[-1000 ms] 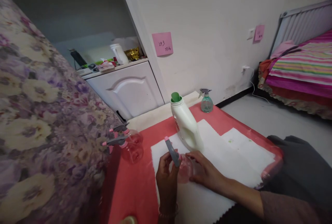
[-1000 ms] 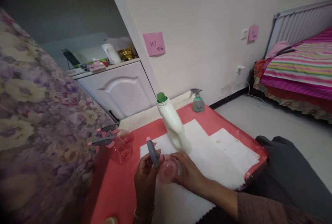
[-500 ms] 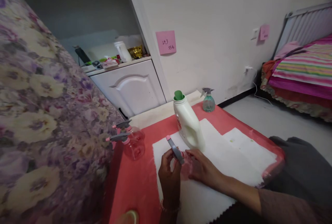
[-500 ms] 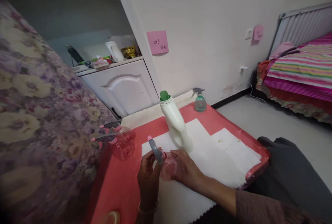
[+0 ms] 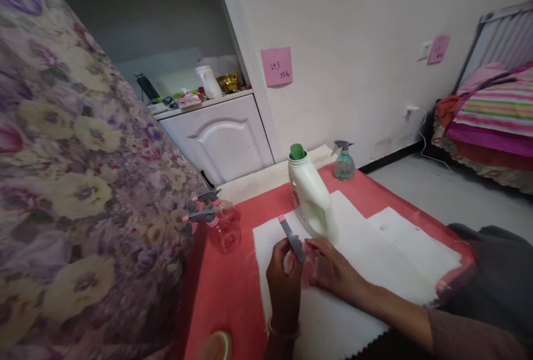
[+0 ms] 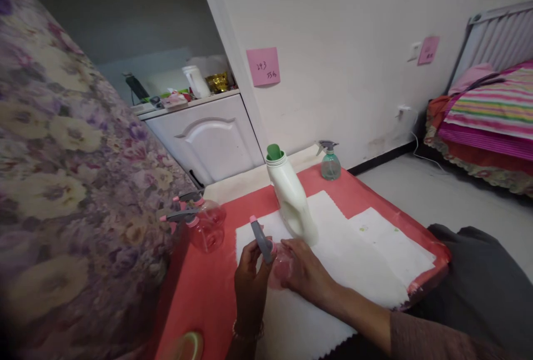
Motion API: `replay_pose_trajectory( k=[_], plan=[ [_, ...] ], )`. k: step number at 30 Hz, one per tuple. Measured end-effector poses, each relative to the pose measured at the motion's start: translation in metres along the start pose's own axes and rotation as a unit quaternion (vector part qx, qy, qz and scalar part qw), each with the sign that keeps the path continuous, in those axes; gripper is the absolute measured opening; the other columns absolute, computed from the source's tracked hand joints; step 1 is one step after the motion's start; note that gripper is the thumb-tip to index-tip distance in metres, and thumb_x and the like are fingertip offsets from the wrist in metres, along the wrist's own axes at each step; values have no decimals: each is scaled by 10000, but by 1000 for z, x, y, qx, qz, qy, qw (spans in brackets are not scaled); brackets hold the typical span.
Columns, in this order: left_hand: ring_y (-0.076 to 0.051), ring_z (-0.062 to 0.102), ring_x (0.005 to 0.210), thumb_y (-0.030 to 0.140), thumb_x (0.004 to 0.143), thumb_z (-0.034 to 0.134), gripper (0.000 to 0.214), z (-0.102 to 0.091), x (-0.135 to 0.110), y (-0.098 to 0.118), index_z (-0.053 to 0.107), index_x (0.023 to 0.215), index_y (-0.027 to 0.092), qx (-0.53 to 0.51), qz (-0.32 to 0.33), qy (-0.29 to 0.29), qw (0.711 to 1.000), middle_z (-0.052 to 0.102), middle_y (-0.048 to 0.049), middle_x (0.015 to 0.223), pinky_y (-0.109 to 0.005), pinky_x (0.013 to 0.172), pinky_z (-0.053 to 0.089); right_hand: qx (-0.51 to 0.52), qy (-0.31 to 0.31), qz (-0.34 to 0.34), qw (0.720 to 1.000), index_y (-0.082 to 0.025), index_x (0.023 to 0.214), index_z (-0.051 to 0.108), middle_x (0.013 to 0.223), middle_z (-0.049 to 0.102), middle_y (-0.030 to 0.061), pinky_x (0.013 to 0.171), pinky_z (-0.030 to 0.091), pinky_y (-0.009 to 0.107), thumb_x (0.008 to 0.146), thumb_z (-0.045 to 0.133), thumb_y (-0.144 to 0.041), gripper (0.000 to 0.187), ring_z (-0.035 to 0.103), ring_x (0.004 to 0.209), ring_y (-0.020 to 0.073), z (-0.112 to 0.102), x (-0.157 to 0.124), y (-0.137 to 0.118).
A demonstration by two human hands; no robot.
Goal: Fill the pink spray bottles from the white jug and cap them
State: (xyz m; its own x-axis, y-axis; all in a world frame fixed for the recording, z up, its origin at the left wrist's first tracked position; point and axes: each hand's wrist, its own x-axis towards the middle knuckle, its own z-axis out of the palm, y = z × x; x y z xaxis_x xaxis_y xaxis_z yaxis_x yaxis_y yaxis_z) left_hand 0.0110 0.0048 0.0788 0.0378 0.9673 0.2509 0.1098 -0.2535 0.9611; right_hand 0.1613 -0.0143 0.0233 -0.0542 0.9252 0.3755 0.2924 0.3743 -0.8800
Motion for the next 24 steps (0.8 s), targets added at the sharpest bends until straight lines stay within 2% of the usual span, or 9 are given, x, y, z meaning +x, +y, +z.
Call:
replay_pose_trajectory(
  k=[4,9,16,24],
  plan=[
    [-233,652,1028,315,816,653,256,-2,1,2,646,1045,201,31,6,-12,999,703,-75,1088,-353,907,514,2,1,-20,1000,-271,1310,439,1283,519,94,1055,404,495,683,722,-142,700,496,1220,278,-4,2,-11],
    [-232,659,1016,342,797,672,274,-1,3,2,664,1037,211,24,9,-9,1000,714,-70,1079,-333,890,525,21,9,-40,999,-283,1325,461,1281,521,89,1045,410,457,805,677,-266,563,491,1223,258,-12,1,-26],
    [-235,654,1027,353,810,654,275,-1,0,2,657,1043,207,25,16,-19,999,708,-76,1083,-339,898,521,30,9,-38,999,-279,1292,490,1252,543,80,1015,438,431,874,612,-276,436,513,1194,239,-18,-6,-35],
    [-221,647,994,330,814,645,248,2,0,8,650,1035,217,22,6,-16,1000,700,-56,1050,-317,868,519,35,19,-57,998,-253,1205,578,1162,579,80,887,501,371,913,566,-311,298,566,1078,222,-27,14,-57]
  ],
)
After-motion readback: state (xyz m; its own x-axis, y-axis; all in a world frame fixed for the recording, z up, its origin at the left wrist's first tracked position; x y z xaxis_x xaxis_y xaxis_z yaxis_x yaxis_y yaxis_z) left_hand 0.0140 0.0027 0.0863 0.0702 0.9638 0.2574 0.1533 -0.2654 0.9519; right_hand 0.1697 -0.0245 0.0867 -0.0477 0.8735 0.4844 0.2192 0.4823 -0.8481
